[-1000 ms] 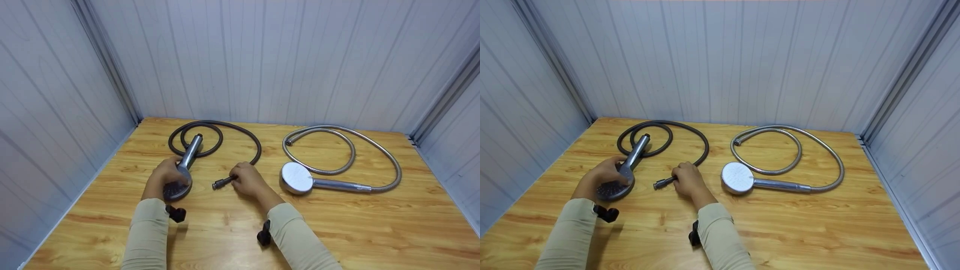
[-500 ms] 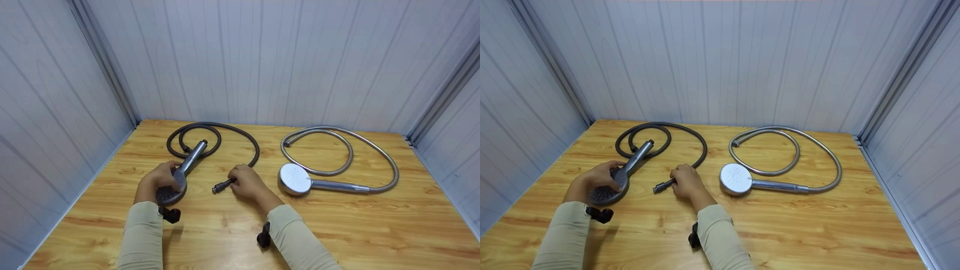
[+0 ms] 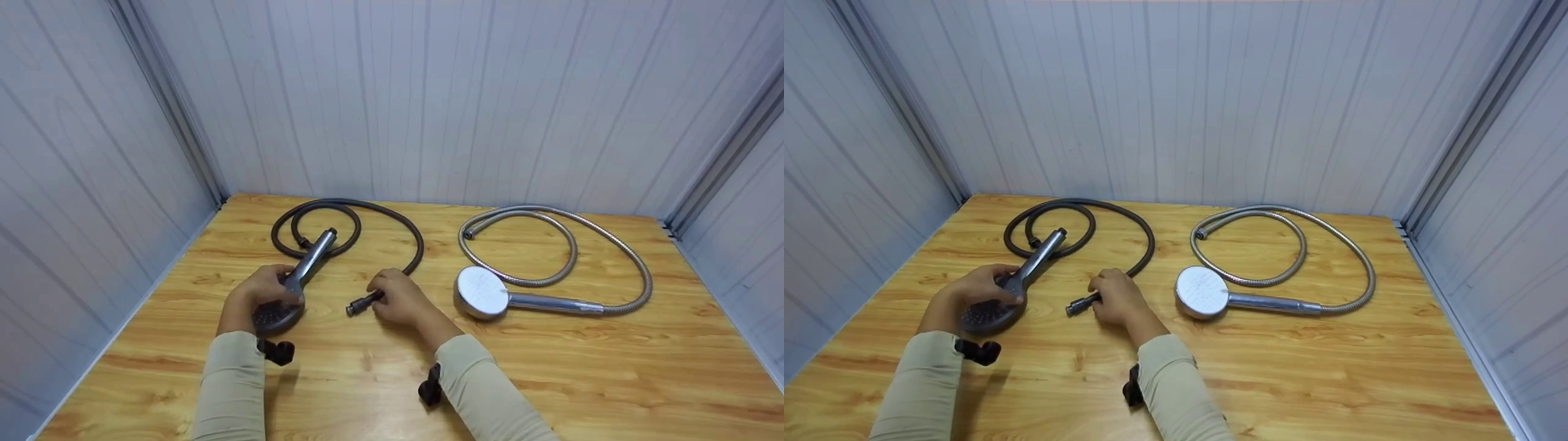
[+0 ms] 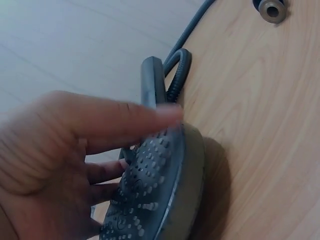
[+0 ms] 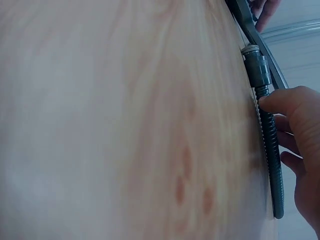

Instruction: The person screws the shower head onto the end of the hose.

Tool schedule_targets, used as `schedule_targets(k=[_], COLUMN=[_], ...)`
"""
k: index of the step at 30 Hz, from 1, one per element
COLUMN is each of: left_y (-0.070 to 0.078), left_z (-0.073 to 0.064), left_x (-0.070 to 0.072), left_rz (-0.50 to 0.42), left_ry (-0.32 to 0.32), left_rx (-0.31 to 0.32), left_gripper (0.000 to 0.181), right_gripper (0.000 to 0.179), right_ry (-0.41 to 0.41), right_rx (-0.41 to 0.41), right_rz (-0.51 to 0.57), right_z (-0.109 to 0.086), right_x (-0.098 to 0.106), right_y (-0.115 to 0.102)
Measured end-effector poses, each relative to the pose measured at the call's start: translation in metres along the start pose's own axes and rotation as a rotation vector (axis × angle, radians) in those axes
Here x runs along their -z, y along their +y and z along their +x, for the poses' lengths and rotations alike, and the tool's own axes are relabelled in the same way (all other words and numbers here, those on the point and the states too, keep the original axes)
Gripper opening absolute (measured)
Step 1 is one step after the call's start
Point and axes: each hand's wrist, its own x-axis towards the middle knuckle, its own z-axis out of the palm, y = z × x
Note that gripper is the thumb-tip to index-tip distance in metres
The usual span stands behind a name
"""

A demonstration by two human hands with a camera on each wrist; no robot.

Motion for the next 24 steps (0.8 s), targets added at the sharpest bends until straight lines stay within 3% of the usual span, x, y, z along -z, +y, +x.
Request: schedule_targets(k=[11,16,24], left_y=[0.003,0.006,0.007], left_z=[0.010,0.012,0.015], left_x=[-0.010,-0.014,-0.018], left_rz=[0.179,0.213,0.182], left_ry=[0.204,0.280,0.276], left_rx=[0.016,0.025,0.012], left_gripper=[0.078,0.078,0.072], right_gripper=[0.022,0.024,0.026], right_ry=[-0.013,-0.028,-0.063], right_rx=[-0.028,-0.023,-0.001], right_rz=[0.099,0.111,0.140], right_z=[0.003,0.004,0.003], right_x=[-0.002,-0.003,-0.004], right_y=[-0.004,-0.005,-0.005])
